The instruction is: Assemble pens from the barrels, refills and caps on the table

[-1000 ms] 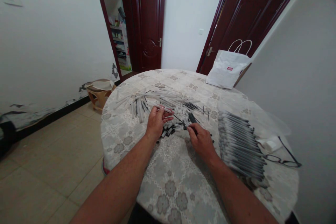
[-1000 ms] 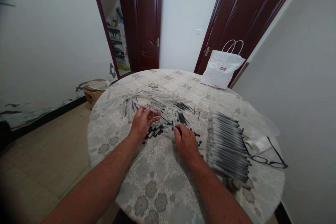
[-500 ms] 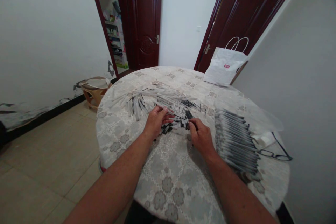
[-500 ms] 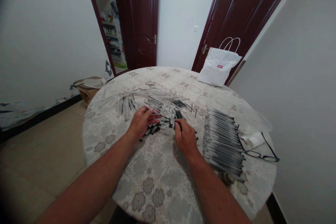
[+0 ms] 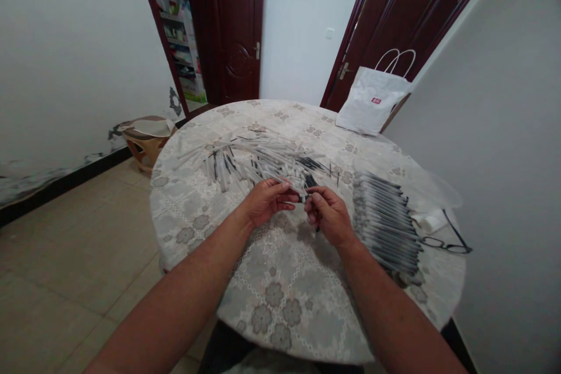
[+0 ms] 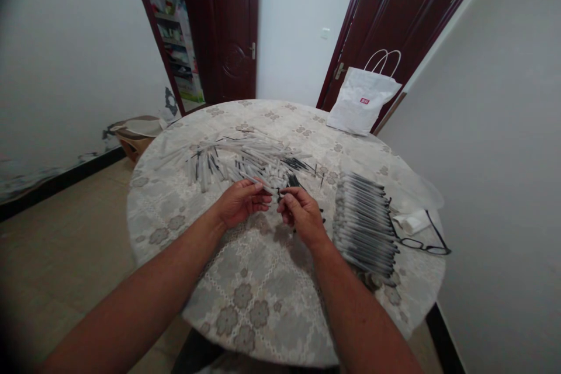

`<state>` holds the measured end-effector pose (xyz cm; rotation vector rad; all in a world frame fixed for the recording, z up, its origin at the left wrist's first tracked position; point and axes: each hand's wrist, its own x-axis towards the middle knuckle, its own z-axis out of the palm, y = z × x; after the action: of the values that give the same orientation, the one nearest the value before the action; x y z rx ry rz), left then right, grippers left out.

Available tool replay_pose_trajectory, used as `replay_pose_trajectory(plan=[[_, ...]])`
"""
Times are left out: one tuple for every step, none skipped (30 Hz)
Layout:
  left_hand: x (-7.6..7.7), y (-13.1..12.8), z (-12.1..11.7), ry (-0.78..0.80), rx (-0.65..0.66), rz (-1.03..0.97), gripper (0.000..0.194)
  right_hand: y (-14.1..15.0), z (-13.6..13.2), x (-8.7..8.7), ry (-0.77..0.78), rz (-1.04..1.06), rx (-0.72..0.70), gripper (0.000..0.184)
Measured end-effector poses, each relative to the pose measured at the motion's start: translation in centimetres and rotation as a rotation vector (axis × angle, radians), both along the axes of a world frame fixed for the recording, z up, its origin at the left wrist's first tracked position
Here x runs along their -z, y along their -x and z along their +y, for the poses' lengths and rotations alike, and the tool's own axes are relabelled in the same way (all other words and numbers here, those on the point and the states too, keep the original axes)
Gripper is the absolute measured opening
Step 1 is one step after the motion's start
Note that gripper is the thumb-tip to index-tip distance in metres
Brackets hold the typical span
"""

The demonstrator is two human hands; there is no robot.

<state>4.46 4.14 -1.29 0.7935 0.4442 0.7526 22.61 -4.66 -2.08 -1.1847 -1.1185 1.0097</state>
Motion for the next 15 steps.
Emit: replay_pose_trajectory(plan=[[-0.1, 0.1, 0.1, 0.032, -0.028, -0.034, 0.018, -0.3, 0.1, -0.1, -0.008, -0.038, 0.063, 0.035], [-0.2, 0.1, 0.2, 0.063, -0.061, -0.067, 0.015, -0.8, 0.3, -0.2, -0.023, -0.117, 0.138, 0.035], [-0.3, 0.2, 0.4, 0.094, -0.098, -0.098, 0.013, -1.2, 0.4, -0.4, -0.043, -0.237, 0.217, 0.033], [-0.4, 0.3, 0.6, 0.123, -0.136, -0.127, 0.011, -1.7, 0.4, -0.5, -0.066, -0.390, 0.284, 0.031], [-0.5, 0.4, 0.7, 0.152, -0.171, -0.150, 0.010, -2.2, 0.5, -0.7, -0.084, -0.564, 0.326, 0.028], [-0.6, 0.4, 0.9, 0.179, -0.201, -0.168, 0.009, -2.7, 0.4, -0.8, -0.087, -0.741, 0.338, 0.025], [-0.7, 0.5, 1.0, 0.201, -0.225, -0.181, 0.009, -3.1, 0.4, -0.9, -0.069, -0.907, 0.315, 0.023], [-0.7, 0.5, 1.2, 0.217, -0.243, -0.191, 0.009, -3.5, 0.2, -0.9, -0.028, -1.049, 0.271, 0.022], [-0.6, 0.5, 1.2, 0.228, -0.256, -0.199, 0.008, -3.7, 0.1, -1.0, 0.030, -1.163, 0.213, 0.021], [-0.6, 0.4, 1.3, 0.232, -0.265, -0.205, 0.008, -3.9, -0.1, -1.0, 0.096, -1.251, 0.155, 0.021], [-0.6, 0.3, 1.3, 0.232, -0.273, -0.210, 0.008, -4.0, -0.3, -1.0, 0.157, -1.316, 0.102, 0.021], [-0.5, 0.3, 1.4, 0.229, -0.278, -0.215, 0.007, -4.1, -0.4, -1.1, 0.207, -1.362, 0.056, 0.021], [-0.4, 0.2, 1.4, 0.224, -0.284, -0.218, 0.007, -4.1, -0.6, -1.1, 0.243, -1.393, 0.016, 0.021], [-0.4, 0.1, 1.4, 0.219, -0.291, -0.219, 0.007, -4.1, -0.7, -1.2, 0.266, -1.412, -0.016, 0.021], [-0.4, 0.1, 1.4, 0.214, -0.298, -0.217, 0.007, -4.0, -0.8, -1.2, 0.278, -1.422, -0.041, 0.020]])
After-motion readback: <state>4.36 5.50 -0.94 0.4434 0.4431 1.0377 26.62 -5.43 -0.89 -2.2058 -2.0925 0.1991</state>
